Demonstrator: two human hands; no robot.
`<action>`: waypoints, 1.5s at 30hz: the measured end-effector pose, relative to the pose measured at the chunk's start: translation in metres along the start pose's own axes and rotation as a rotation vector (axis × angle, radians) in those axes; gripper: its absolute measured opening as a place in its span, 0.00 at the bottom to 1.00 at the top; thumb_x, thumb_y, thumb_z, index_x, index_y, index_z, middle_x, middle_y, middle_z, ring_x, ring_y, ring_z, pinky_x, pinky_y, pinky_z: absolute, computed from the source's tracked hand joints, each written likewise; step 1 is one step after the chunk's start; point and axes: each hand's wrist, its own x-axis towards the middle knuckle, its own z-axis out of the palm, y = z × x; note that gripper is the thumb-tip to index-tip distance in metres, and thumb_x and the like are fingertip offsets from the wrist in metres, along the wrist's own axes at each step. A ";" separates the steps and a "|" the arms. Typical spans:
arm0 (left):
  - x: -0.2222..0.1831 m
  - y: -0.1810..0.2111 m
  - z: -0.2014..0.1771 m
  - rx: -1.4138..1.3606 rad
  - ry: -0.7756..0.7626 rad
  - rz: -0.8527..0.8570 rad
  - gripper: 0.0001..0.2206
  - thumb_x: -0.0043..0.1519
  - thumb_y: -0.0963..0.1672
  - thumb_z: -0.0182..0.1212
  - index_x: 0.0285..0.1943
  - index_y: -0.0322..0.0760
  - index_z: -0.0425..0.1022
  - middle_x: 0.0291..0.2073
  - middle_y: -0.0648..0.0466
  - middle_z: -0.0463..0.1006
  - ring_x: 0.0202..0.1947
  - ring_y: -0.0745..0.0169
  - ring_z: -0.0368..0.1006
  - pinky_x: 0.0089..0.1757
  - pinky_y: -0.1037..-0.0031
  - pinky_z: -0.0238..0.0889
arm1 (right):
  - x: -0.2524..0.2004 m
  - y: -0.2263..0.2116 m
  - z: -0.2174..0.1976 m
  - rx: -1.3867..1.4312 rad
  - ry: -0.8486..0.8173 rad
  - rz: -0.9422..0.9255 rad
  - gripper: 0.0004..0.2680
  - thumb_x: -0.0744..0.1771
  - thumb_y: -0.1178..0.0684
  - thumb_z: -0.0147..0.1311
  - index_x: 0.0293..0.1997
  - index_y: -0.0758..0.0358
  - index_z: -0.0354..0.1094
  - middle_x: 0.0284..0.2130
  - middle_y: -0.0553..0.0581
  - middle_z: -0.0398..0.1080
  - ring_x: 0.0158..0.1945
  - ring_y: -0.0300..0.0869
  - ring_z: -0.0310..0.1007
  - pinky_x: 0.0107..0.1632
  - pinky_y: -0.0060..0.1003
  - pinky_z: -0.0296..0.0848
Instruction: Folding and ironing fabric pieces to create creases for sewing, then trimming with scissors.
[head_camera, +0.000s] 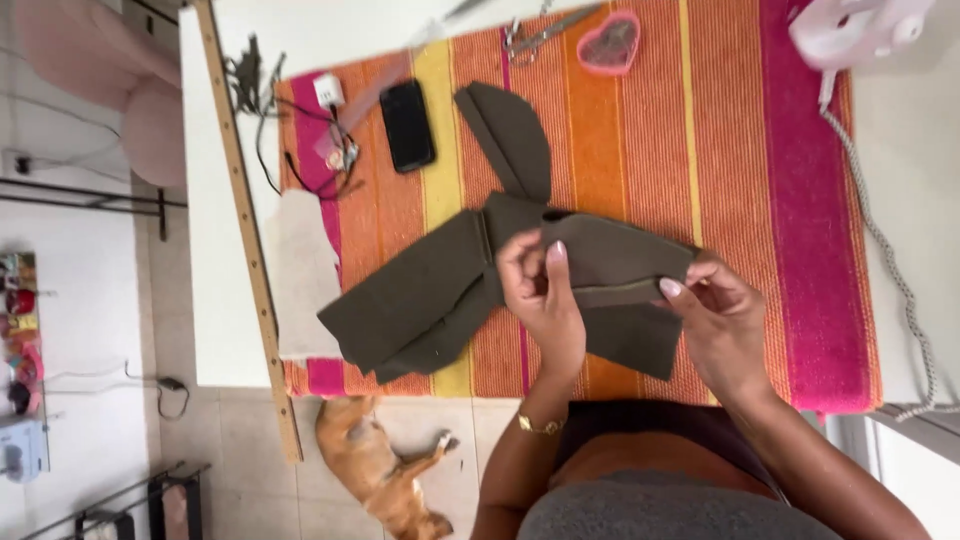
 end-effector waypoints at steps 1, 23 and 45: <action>-0.002 0.005 0.003 0.032 0.047 0.076 0.09 0.70 0.38 0.64 0.57 0.36 0.73 0.34 0.54 0.82 0.36 0.74 0.70 0.43 0.74 0.68 | -0.004 0.009 -0.003 0.034 0.008 0.023 0.06 0.70 0.69 0.59 0.39 0.67 0.66 0.33 0.51 0.62 0.38 0.36 0.71 0.45 0.37 0.88; 0.022 -0.017 -0.021 0.215 -0.067 0.158 0.13 0.67 0.34 0.65 0.58 0.32 0.86 0.49 0.39 0.87 0.51 0.50 0.83 0.53 0.61 0.73 | 0.017 0.072 -0.027 -0.392 -0.194 0.204 0.09 0.65 0.56 0.71 0.45 0.65 0.76 0.40 0.60 0.77 0.46 0.42 0.75 0.55 0.43 0.80; 0.048 0.000 -0.087 0.124 -0.219 -0.277 0.09 0.68 0.39 0.69 0.55 0.38 0.88 0.41 0.58 0.85 0.27 0.81 0.55 0.31 0.82 0.47 | 0.395 0.120 0.138 -1.607 -0.626 -1.359 0.09 0.65 0.61 0.59 0.46 0.58 0.64 0.40 0.56 0.67 0.39 0.50 0.71 0.35 0.45 0.68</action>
